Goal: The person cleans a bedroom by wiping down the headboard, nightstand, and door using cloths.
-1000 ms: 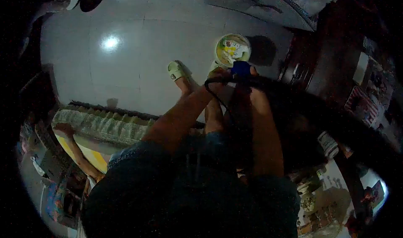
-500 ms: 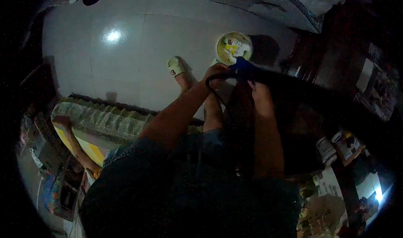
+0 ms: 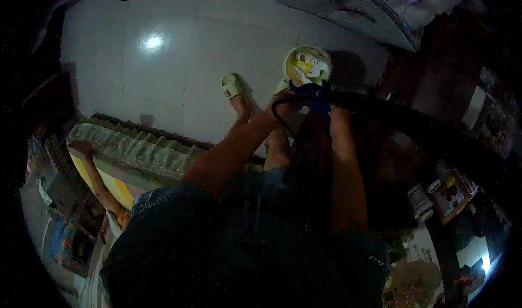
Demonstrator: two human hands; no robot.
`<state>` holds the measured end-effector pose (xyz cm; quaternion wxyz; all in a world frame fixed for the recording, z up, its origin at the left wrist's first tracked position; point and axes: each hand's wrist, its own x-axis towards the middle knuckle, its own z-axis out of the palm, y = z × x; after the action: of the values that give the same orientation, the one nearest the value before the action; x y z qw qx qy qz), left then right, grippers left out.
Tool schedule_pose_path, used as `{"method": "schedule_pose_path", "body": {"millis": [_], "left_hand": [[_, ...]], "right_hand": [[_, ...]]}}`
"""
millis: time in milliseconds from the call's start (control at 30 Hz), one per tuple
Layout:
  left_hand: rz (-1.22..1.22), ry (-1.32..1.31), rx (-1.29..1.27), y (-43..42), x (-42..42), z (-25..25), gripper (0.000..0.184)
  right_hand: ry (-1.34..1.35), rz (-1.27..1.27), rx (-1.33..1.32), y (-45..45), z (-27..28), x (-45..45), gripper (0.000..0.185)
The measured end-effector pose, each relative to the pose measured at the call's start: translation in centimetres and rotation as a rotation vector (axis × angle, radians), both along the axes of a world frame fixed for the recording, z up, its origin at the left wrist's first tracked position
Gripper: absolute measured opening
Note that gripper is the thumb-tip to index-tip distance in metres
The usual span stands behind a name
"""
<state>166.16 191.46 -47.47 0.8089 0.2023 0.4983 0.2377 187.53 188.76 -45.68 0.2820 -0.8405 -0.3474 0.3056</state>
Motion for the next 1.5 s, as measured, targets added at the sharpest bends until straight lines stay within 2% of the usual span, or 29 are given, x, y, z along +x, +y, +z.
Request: {"method": "schedule_pose_path", "body": {"millis": [33,67,133,200,233,267,333,433,500,567,600,667,733,833,933,967,1033,1067,1133,1167,1200,1233,1267,1300,1333,1400,1433,1467,1500], "left_hand": [[0.003,0.004,-0.006,-0.2,0.1,-0.4,0.026],[0.143,-0.141,-0.146,-0.3,0.3,-1.2,0.021],[0.280,-0.287,-0.288,-1.6,0.9,-3.6,0.018],[0.252,-0.128,-0.209,-2.5,1.1,-5.7,0.016],[0.246,-0.072,-0.185,-2.5,1.0,-5.9,0.017],[0.293,-0.211,-0.230,-2.0,0.2,-3.7,0.017],[0.333,-0.358,-0.264,-3.0,0.1,-3.1,0.019],[0.187,-0.209,-0.025,-2.4,-0.5,-1.4,0.024],[0.189,-0.121,-0.236,0.4,-1.4,4.8,0.031],[0.186,-0.214,-0.221,-1.1,-0.5,-1.1,0.035],[0.182,-0.295,-0.243,-2.4,-0.4,-2.9,0.041],[0.187,-0.237,-0.216,-1.9,-0.2,1.9,0.040],[0.202,-0.191,-0.108,2.4,0.8,3.2,0.041],[0.059,0.045,-0.003,1.6,1.2,5.4,0.044],[-0.681,0.202,0.415,4.5,0.7,7.4,0.049],[-0.925,0.254,0.545,5.0,0.3,8.2,0.050],[-1.179,0.295,0.682,3.0,1.3,6.5,0.052],[-0.788,0.103,0.594,-1.1,2.6,2.9,0.040],[-0.409,-0.083,0.490,-2.6,3.6,1.6,0.031],[-0.457,-0.082,0.536,-2.6,3.3,1.0,0.030],[-0.482,-0.077,0.553,-1.4,2.7,2.7,0.029],[-0.507,-0.073,0.571,-0.3,2.0,4.5,0.028],[-0.328,-0.147,0.031,2.9,1.3,9.4,0.028],[-0.243,-0.189,-0.233,3.8,0.6,10.0,0.028],[-0.124,-0.203,-0.495,4.8,0.0,10.6,0.027],[-0.132,-0.228,-0.117,3.9,-0.7,4.5,0.040],[-0.134,-0.229,-0.118,3.3,-1.4,1.5,0.040],[-0.299,0.003,0.037,2.6,-2.2,-1.9,0.039],[-0.342,0.095,0.007,2.8,-2.5,-4.3,0.040]], "right_hand": [[0.316,-0.156,-0.002,1.6,3.1,-1.3,0.047],[0.630,-0.315,-0.002,2.7,5.1,-2.1,0.048],[0.608,-0.317,-0.038,2.5,5.8,-2.3,0.048],[0.588,-0.307,-0.066,3.7,7.2,-2.8,0.048],[0.500,-0.197,0.017,4.7,9.2,-3.5,0.045],[0.410,-0.094,0.096,4.8,10.5,-4.1,0.042],[0.389,-0.143,0.033,4.1,11.1,-3.8,0.036],[0.314,-0.121,0.027,6.0,14.2,-5.7,0.026],[0.256,-0.084,0.069,4.6,16.5,-6.9,0.022],[0.126,0.115,0.128,4.9,16.9,-6.7,0.015],[0.130,0.120,0.123,5.1,16.5,-7.0,0.015],[0.238,0.099,-0.123,4.2,16.7,-7.2,0.013],[0.255,0.095,-0.093,3.9,17.0,-7.7,0.013],[0.427,0.116,-0.008,2.1,17.0,-8.0,0.019],[0.331,0.077,-0.179,0.2,12.1,-6.2,0.026],[0.440,-0.203,-0.124,-0.2,10.7,-6.0,0.029],[0.536,-0.498,-0.061,-2.1,6.3,-4.9,0.031],[0.649,-0.317,-0.076,-4.2,2.7,-3.7,0.035],[0.757,-0.142,-0.084,-4.0,2.9,-3.6,0.040],[0.835,-0.339,-0.111,-3.5,3.9,-4.0,0.040],[0.910,-0.538,-0.143,-1.9,6.2,-4.9,0.039],[0.917,-0.540,-0.149,-0.8,8.2,-5.4,0.039],[0.612,-0.445,-0.187,0.3,10.2,-6.0,0.036],[0.307,-0.344,-0.216,1.5,12.3,-6.3,0.033],[0.177,-0.189,-0.126,2.6,14.5,-5.7,0.028],[-0.038,-0.067,0.136,4.4,19.6,-3.5,0.025],[-0.211,-0.009,0.274,4.7,21.8,-1.3,0.026],[-0.378,0.019,0.363,4.4,23.4,1.4,0.026],[-0.544,0.023,0.396,3.9,24.8,4.3,0.027]]}}
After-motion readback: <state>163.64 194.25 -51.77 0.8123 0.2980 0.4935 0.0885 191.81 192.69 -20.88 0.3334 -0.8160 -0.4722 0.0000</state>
